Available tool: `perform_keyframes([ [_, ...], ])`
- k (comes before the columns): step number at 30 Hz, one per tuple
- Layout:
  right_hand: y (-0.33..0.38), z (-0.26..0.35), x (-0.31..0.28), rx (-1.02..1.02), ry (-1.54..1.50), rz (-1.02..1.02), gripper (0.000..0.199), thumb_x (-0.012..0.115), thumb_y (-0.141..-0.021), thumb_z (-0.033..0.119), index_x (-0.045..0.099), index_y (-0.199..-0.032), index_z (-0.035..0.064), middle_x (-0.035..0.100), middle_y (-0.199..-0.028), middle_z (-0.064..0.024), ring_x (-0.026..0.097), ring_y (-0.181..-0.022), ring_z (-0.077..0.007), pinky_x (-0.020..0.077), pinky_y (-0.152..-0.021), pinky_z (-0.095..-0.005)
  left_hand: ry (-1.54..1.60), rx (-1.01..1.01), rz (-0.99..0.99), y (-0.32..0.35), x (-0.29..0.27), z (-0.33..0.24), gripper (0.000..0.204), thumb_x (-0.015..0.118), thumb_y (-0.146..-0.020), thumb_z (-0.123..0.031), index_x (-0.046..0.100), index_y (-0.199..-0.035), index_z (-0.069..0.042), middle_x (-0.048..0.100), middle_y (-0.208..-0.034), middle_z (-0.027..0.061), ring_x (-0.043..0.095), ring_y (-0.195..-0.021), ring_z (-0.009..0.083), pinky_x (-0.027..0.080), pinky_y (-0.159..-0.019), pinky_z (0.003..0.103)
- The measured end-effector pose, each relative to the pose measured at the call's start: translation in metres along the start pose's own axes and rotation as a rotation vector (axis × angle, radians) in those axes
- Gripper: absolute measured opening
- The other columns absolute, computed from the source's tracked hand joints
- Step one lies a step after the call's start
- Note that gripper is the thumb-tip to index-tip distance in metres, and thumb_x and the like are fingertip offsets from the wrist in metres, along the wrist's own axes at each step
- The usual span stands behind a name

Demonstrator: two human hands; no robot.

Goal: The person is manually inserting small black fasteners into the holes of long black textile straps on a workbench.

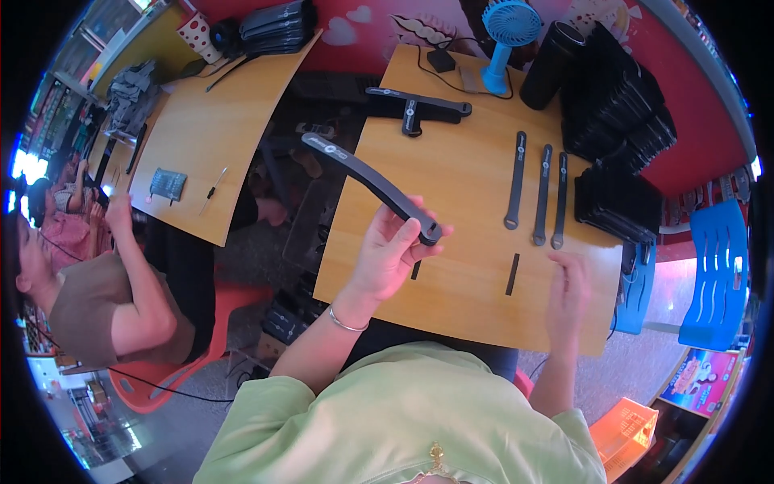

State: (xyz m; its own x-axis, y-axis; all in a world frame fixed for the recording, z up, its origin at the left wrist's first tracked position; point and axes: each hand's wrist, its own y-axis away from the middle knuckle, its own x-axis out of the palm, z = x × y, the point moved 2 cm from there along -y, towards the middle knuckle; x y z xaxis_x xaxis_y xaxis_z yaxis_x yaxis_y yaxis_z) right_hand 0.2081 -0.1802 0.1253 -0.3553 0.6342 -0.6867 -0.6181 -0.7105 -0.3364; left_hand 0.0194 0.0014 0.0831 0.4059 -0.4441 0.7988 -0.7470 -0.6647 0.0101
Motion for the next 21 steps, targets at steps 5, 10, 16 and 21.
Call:
perform_keyframes([
  [5,-0.001,0.06,0.044,-0.162,-0.237,0.237,0.037,0.053,-0.076,-0.006,0.062,-0.109,0.0102,0.06,-0.081,-0.0084,0.06,-0.069,-0.0181,0.0459,-0.058,-0.0304,-0.078,0.084,-0.024,0.003,0.016,0.003,0.03,0.052,-0.091,-0.008,0.045,-0.12,-0.007,0.056,-0.11,0.0112,0.056,-0.107,0.0328,0.055,-0.083,0.035],
  [10,-0.004,0.078,0.06,-0.292,-0.218,0.206,0.045,0.059,-0.074,-0.001,0.062,-0.113,0.0213,0.058,-0.069,-0.005,0.057,-0.06,-0.0201,0.0441,-0.052,-0.0313,-0.077,0.151,-0.032,0.009,0.015,0.0,0.03,0.053,-0.091,-0.008,0.046,-0.12,-0.008,0.056,-0.11,0.0114,0.056,-0.108,0.0327,0.055,-0.084,0.037],
  [16,-0.003,0.079,0.065,-0.321,-0.164,0.147,0.042,0.061,-0.074,0.0,0.065,-0.11,0.0209,0.055,-0.066,-0.004,0.055,-0.058,-0.0193,0.0429,-0.05,-0.03,-0.051,0.163,-0.081,0.01,0.015,-0.003,0.029,0.055,-0.088,-0.003,0.049,-0.116,-0.008,0.057,-0.106,0.0089,0.058,-0.105,0.0297,0.055,-0.082,0.037],
  [21,-0.002,0.079,0.069,-0.329,-0.139,0.107,0.042,0.061,-0.073,0.0,0.065,-0.11,0.0213,0.055,-0.066,-0.0031,0.055,-0.057,-0.0185,0.043,-0.049,-0.0295,-0.042,0.145,-0.089,0.01,0.014,-0.001,0.03,0.056,-0.087,-0.002,0.049,-0.116,-0.008,0.057,-0.106,0.0089,0.058,-0.104,0.0299,0.055,-0.082,0.038],
])
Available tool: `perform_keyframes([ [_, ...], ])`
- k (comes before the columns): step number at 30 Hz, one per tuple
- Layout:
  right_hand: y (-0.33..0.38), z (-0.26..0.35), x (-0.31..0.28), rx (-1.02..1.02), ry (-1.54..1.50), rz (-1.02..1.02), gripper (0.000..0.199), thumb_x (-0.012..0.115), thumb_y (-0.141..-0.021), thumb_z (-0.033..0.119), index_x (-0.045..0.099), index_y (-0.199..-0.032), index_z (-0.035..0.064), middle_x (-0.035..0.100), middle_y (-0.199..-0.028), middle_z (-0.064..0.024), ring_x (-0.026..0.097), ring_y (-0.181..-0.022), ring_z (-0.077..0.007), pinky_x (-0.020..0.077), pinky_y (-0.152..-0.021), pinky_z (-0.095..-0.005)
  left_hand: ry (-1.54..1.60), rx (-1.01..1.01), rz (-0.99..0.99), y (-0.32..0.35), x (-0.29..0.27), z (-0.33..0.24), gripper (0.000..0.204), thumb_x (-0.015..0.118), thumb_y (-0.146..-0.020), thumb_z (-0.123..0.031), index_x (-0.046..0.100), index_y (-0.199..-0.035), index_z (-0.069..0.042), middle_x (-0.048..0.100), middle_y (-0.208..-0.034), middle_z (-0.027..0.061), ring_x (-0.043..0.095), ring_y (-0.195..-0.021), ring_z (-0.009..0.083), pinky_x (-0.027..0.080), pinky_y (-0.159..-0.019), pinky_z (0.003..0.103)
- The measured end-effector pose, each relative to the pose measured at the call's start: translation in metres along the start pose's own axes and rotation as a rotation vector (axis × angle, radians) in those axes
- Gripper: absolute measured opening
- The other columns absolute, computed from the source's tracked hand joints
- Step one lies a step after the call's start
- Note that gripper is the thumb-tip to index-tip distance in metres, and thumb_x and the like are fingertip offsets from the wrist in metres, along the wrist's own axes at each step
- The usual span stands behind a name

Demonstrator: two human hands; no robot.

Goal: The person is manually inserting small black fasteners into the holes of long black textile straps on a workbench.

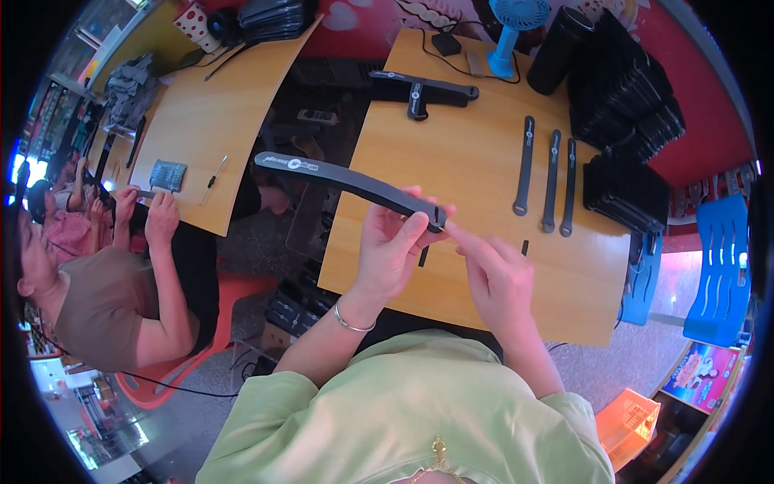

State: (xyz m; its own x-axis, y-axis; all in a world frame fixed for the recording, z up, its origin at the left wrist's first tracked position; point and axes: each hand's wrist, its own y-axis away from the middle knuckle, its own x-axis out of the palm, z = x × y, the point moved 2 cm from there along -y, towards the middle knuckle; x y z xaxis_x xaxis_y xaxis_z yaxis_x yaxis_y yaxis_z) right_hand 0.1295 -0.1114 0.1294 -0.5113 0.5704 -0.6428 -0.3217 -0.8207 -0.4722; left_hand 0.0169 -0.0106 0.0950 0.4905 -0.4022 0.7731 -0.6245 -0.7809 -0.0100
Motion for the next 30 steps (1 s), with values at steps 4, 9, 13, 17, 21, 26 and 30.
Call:
perform_keyframes([
  [4,-0.002,0.004,-0.001,-0.052,0.101,-0.015,0.043,0.062,-0.072,0.0,0.065,-0.11,0.0203,0.055,-0.067,-0.002,0.056,-0.058,-0.0177,0.0439,-0.049,-0.029,-0.004,0.01,-0.019,0.0,-0.001,0.0,0.032,0.058,-0.086,0.0,0.048,-0.116,-0.006,0.058,-0.106,0.0096,0.059,-0.103,0.03,0.055,-0.082,0.038],
  [9,0.0,0.0,0.005,0.017,0.014,0.004,0.04,0.06,-0.074,0.0,0.063,-0.11,0.017,0.058,-0.068,-0.0025,0.056,-0.056,-0.0162,0.0441,-0.049,-0.028,-0.167,0.141,-0.038,0.001,0.002,0.003,0.033,0.059,-0.085,0.001,0.046,-0.116,-0.003,0.058,-0.105,0.0108,0.059,-0.103,0.0291,0.054,-0.084,0.037],
  [13,-0.004,-0.003,0.007,0.327,-0.403,0.146,0.038,0.051,-0.081,-0.007,0.058,-0.115,0.0088,0.061,-0.066,-0.0042,0.05,-0.052,-0.0068,0.039,-0.048,-0.0218,-0.345,0.308,-0.027,0.001,0.005,0.007,0.034,0.057,-0.085,0.004,0.044,-0.115,-0.002,0.057,-0.105,0.0124,0.059,-0.103,0.0275,0.052,-0.086,0.034],
  [17,-0.006,-0.006,0.015,0.617,-0.776,0.276,0.037,0.048,-0.085,-0.004,0.053,-0.12,0.0076,0.061,-0.066,-0.0026,0.047,-0.053,-0.003,0.0359,-0.048,-0.0185,-0.426,0.399,0.0,-0.001,-0.002,0.01,0.034,0.058,-0.086,0.0,0.043,-0.116,-0.003,0.056,-0.108,0.0132,0.057,-0.105,0.0311,0.052,-0.086,0.04],
  [21,-0.006,-0.011,0.024,0.359,-0.514,0.082,0.041,0.053,-0.082,-0.004,0.053,-0.12,0.0113,0.062,-0.068,-0.0052,0.054,-0.053,-0.0085,0.0398,-0.048,-0.0225,-0.536,0.437,0.005,-0.004,-0.002,0.006,0.033,0.056,-0.085,0.005,0.044,-0.115,-0.001,0.056,-0.107,0.0124,0.06,-0.102,0.026,0.051,-0.086,0.033],
  [26,-0.005,-0.013,0.018,-0.055,0.102,0.003,0.039,0.061,-0.077,0.002,0.059,-0.114,0.0139,0.062,-0.072,-0.0043,0.059,-0.058,-0.0185,0.0445,-0.048,-0.0295,-0.453,0.211,-0.034,-0.009,-0.005,-0.008,0.033,0.058,-0.086,0.002,0.043,-0.116,0.001,0.056,-0.105,0.0118,0.06,-0.101,0.0248,0.052,-0.084,0.035],
  [30,-0.009,-0.009,0.011,-0.127,0.192,0.025,0.035,0.061,-0.075,0.002,0.062,-0.108,0.0134,0.061,-0.071,-0.0034,0.059,-0.058,-0.0175,0.045,-0.049,-0.0287,-0.419,0.099,-0.044,-0.01,-0.006,-0.008,0.035,0.058,-0.086,-0.001,0.043,-0.117,0.001,0.056,-0.105,0.0119,0.06,-0.1,0.0243,0.053,-0.084,0.036],
])
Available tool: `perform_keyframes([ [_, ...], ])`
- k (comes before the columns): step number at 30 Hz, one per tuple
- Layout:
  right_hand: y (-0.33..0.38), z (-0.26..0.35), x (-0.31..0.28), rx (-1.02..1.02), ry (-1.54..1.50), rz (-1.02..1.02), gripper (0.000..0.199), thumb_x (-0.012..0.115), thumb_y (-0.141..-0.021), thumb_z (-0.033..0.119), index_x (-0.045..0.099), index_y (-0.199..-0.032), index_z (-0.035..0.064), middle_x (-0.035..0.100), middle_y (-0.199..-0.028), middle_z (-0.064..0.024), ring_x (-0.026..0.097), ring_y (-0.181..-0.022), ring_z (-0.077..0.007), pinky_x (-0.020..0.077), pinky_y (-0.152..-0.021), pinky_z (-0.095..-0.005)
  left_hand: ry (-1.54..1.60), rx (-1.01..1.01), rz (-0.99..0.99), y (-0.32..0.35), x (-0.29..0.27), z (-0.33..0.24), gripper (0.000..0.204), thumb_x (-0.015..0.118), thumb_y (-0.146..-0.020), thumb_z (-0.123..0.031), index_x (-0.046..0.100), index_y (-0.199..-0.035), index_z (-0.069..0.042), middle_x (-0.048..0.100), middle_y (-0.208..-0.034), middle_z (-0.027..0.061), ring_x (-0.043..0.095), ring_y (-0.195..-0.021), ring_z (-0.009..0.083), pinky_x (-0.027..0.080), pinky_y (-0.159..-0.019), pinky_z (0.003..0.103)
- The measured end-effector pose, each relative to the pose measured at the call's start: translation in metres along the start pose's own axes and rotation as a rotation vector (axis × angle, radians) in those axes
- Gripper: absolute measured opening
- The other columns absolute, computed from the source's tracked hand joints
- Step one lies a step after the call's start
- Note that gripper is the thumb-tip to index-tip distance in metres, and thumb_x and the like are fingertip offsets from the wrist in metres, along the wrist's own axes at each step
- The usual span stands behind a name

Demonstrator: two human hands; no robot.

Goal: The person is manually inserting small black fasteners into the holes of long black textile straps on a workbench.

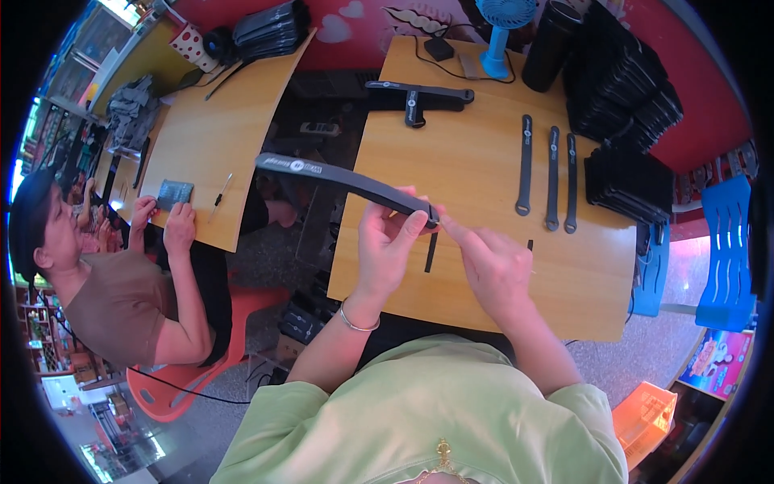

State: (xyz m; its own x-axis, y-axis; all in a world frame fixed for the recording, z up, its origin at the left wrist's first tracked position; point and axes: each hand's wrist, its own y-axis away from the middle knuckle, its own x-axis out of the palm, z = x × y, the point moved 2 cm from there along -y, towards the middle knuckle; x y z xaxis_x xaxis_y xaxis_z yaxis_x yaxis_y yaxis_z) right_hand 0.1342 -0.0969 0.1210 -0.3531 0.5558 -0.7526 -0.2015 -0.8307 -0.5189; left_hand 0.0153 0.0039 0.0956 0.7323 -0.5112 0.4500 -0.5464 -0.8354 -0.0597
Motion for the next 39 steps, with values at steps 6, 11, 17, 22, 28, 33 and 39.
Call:
perform_keyframes([
  [6,-0.004,-0.001,0.004,0.682,-1.011,0.181,0.018,0.055,-0.085,0.0,0.061,-0.1,0.0071,0.064,-0.07,-0.0037,0.052,-0.054,-0.0052,0.037,-0.046,-0.0214,-0.174,0.307,-0.007,0.006,0.01,-0.002,0.033,0.057,-0.086,0.002,0.043,-0.116,0.001,0.056,-0.106,0.0123,0.059,-0.103,0.0249,0.05,-0.087,0.031],
  [11,-0.002,0.001,0.011,0.796,-1.135,0.227,0.019,0.055,-0.083,-0.002,0.06,-0.1,0.0063,0.064,-0.072,-0.0059,0.056,-0.056,-0.0074,0.04,-0.047,-0.0225,-0.431,0.631,0.066,0.003,0.008,-0.004,0.03,0.057,-0.086,0.003,0.045,-0.114,0.001,0.057,-0.107,0.0123,0.059,-0.104,0.024,0.049,-0.088,0.031],
  [17,-0.004,-0.001,0.004,0.008,-0.059,-0.068,0.026,0.062,-0.075,-0.004,0.061,-0.098,0.0077,0.064,-0.075,-0.0098,0.063,-0.061,-0.0192,0.0466,-0.051,-0.0287,-0.019,0.117,0.023,-0.004,0.005,-0.004,0.031,0.058,-0.086,0.0,0.045,-0.114,0.0,0.058,-0.101,0.0101,0.06,-0.102,0.0238,0.05,-0.085,0.032],
  [22,-0.002,-0.007,0.016,0.704,-1.095,0.153,0.023,0.054,-0.086,0.0,0.054,-0.107,0.0077,0.065,-0.073,-0.0043,0.051,-0.052,-0.0074,0.0368,-0.045,-0.0216,-0.084,0.135,0.065,0.003,0.011,0.003,0.03,0.057,-0.087,0.001,0.044,-0.114,0.0,0.057,-0.104,0.0112,0.059,-0.102,0.0236,0.05,-0.084,0.03],
  [28,-0.006,0.002,0.014,0.606,-0.913,0.077,0.022,0.055,-0.087,0.001,0.054,-0.107,0.0086,0.065,-0.073,-0.0048,0.055,-0.06,-0.0074,0.0414,-0.051,-0.0216,-0.142,0.346,0.064,0.002,0.013,-0.001,0.029,0.056,-0.087,0.003,0.044,-0.113,0.0,0.056,-0.108,0.0136,0.058,-0.106,0.0241,0.049,-0.086,0.029],
  [33,-0.005,0.002,0.017,0.293,-0.586,-0.065,0.021,0.055,-0.086,0.0,0.058,-0.106,0.0069,0.066,-0.077,-0.0067,0.064,-0.068,-0.0108,0.0457,-0.056,-0.0231,-0.219,0.377,0.069,0.001,0.013,0.0,0.033,0.056,-0.086,0.002,0.042,-0.116,0.002,0.056,-0.11,0.0143,0.058,-0.104,0.0233,0.049,-0.087,0.029],
  [39,-0.01,0.005,0.02,0.422,-0.808,-0.031,0.023,0.058,-0.084,-0.001,0.06,-0.105,0.0058,0.066,-0.079,-0.0105,0.065,-0.069,-0.0135,0.0495,-0.058,-0.0253,-0.029,0.184,-0.018,0.003,0.009,0.004,0.043,0.058,-0.084,0.005,0.039,-0.122,0.003,0.056,-0.11,0.0131,0.059,-0.103,0.0223,0.051,-0.086,0.03],
])
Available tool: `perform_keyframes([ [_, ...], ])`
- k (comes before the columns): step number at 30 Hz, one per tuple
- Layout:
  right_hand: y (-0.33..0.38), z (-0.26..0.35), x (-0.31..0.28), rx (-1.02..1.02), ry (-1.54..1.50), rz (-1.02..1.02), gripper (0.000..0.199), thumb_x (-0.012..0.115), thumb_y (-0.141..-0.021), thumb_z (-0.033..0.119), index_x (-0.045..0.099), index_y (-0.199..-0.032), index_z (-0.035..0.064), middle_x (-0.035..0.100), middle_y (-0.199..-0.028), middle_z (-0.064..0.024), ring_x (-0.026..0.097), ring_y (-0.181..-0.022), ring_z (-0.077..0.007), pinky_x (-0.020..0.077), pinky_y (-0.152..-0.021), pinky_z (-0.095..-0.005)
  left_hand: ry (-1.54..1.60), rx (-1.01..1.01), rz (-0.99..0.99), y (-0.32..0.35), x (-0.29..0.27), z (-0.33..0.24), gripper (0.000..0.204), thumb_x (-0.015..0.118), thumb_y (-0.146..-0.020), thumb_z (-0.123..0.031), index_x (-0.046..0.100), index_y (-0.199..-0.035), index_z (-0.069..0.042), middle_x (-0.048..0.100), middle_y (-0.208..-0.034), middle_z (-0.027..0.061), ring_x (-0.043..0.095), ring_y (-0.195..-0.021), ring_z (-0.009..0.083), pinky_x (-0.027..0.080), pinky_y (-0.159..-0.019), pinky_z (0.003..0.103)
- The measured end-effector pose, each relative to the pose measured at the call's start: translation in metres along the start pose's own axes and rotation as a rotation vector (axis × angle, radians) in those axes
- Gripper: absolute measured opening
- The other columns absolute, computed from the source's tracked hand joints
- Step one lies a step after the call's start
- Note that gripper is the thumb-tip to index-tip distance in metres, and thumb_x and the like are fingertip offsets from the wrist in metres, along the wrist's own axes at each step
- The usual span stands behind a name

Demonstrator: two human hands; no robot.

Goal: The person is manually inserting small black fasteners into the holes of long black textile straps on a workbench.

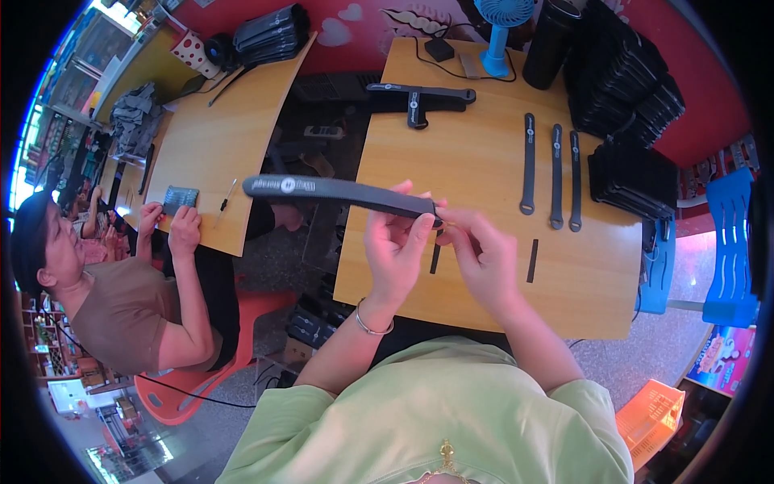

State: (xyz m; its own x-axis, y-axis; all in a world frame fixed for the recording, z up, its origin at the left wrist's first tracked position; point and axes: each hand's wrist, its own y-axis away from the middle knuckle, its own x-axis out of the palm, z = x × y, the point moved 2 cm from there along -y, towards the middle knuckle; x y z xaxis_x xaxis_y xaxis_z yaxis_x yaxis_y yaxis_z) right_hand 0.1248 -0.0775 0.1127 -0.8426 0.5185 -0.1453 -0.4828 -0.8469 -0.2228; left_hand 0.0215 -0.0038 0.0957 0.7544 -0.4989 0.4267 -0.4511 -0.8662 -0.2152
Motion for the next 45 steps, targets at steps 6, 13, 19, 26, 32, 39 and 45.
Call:
perform_keyframes([
  [6,-0.004,-0.001,0.003,-0.086,0.059,-0.038,0.019,0.058,-0.084,-0.003,0.063,-0.101,0.0046,0.066,-0.078,-0.0096,0.064,-0.065,-0.0127,0.0491,-0.055,-0.0243,-0.031,-0.012,0.0,-0.002,0.001,-0.002,0.053,0.062,-0.08,0.008,0.038,-0.126,0.003,0.054,-0.112,0.0119,0.058,-0.104,0.0214,0.051,-0.087,0.03],
  [13,-0.008,-0.016,0.007,-0.07,0.002,-0.117,0.016,0.056,-0.084,-0.005,0.063,-0.096,0.0014,0.064,-0.073,-0.0095,0.062,-0.062,-0.0119,0.0481,-0.055,-0.0226,-0.037,-0.135,-0.009,-0.007,0.003,-0.002,0.049,0.06,-0.079,0.01,0.042,-0.124,0.003,0.054,-0.11,0.0105,0.058,-0.102,0.0181,0.051,-0.087,0.03],
  [19,-0.012,-0.01,0.002,-0.056,0.005,-0.114,0.014,0.057,-0.083,-0.004,0.064,-0.094,0.0023,0.065,-0.073,-0.0089,0.063,-0.062,-0.0116,0.0487,-0.056,-0.0227,-0.037,-0.125,-0.002,-0.007,0.001,-0.003,0.046,0.058,-0.08,0.01,0.04,-0.121,0.002,0.053,-0.109,0.0103,0.058,-0.098,0.0167,0.05,-0.089,0.031],
  [26,-0.008,-0.005,-0.016,-0.145,0.231,-0.018,0.02,0.063,-0.08,0.0,0.066,-0.098,0.0055,0.064,-0.07,-0.0059,0.057,-0.055,-0.0079,0.0443,-0.05,-0.0214,0.106,-0.263,0.027,-0.01,-0.007,-0.001,0.045,0.056,-0.08,0.008,0.041,-0.121,0.001,0.054,-0.108,0.0097,0.057,-0.1,0.018,0.049,-0.089,0.034],
  [32,-0.011,0.001,-0.018,-0.101,0.168,-0.005,0.03,0.075,-0.07,0.005,0.068,-0.099,0.0099,0.059,-0.079,-0.0001,0.033,-0.048,-0.0051,0.03,-0.044,-0.0207,0.01,-0.319,0.123,-0.006,-0.007,0.0,0.046,0.058,-0.08,0.006,0.045,-0.123,0.003,0.058,-0.106,0.0092,0.058,-0.1,0.0158,0.047,-0.087,0.029],
  [39,-0.007,-0.035,-0.008,0.022,-0.132,0.071,0.018,0.072,-0.074,0.003,0.069,-0.091,0.0068,0.054,-0.094,-0.0007,0.036,-0.053,-0.0015,0.0309,-0.048,-0.0187,0.085,-0.428,0.164,-0.004,-0.006,-0.004,0.045,0.055,-0.084,0.006,0.042,-0.127,0.004,0.058,-0.107,0.0077,0.056,-0.1,0.0135,0.047,-0.089,0.029],
  [45,-0.005,-0.04,0.006,0.108,-0.293,0.033,0.008,0.063,-0.079,-0.002,0.066,-0.087,0.0019,0.053,-0.094,-0.0025,0.039,-0.056,-0.0015,0.0329,-0.05,-0.0179,-0.02,-0.397,0.15,-0.002,-0.012,0.0,0.043,0.055,-0.084,0.006,0.045,-0.125,0.005,0.058,-0.107,0.0077,0.056,-0.097,0.0125,0.049,-0.087,0.029],
])
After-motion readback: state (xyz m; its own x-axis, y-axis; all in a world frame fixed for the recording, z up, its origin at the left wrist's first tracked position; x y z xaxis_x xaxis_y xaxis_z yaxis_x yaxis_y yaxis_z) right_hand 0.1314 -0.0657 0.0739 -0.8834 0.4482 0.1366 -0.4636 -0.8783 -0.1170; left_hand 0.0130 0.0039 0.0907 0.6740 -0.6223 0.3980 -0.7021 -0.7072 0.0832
